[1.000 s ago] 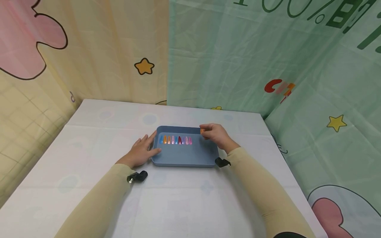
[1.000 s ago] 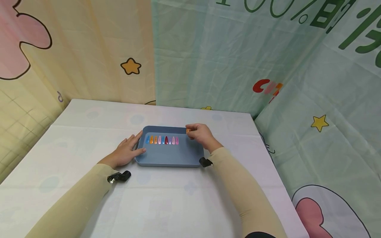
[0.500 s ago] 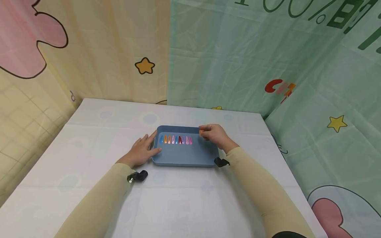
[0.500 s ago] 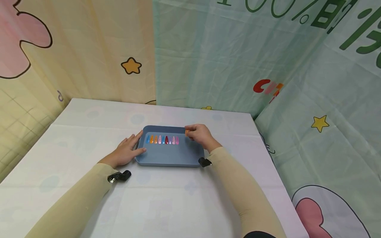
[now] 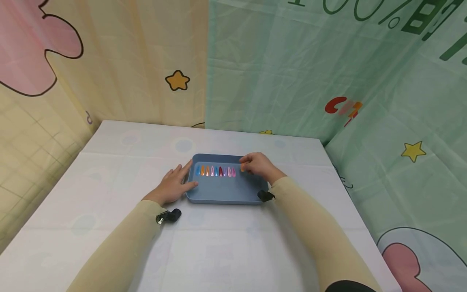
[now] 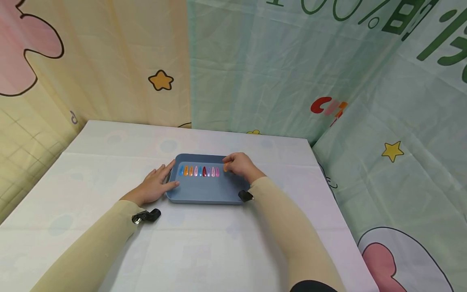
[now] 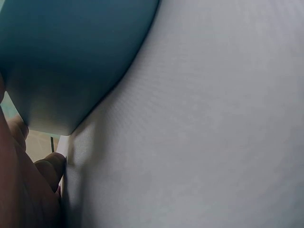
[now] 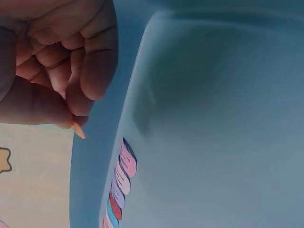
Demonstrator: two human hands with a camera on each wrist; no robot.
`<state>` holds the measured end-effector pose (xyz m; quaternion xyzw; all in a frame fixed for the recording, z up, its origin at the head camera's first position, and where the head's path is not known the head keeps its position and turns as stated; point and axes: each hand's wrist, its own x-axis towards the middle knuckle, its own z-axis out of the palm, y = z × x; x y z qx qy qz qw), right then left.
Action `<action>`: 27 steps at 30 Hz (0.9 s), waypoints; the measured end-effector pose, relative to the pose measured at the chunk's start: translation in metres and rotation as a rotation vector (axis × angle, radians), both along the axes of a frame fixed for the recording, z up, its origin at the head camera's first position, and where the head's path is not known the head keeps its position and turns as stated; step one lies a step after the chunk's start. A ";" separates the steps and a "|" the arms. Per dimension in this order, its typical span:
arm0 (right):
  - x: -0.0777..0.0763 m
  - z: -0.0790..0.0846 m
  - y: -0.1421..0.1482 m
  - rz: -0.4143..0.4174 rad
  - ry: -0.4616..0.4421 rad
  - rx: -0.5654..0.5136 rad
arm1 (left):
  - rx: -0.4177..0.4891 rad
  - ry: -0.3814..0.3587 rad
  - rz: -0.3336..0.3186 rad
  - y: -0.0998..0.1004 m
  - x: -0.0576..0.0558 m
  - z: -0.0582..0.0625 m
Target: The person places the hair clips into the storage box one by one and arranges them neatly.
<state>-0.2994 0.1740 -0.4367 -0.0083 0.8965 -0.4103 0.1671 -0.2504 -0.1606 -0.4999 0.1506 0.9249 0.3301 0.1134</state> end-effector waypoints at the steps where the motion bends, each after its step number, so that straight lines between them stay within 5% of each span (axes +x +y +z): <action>1: -0.001 -0.001 -0.001 0.007 0.000 0.007 | 0.000 -0.001 0.000 0.000 0.000 0.000; 27: -0.011 -0.020 -0.006 0.045 -0.018 0.125 | -0.007 -0.008 0.012 0.001 -0.001 -0.001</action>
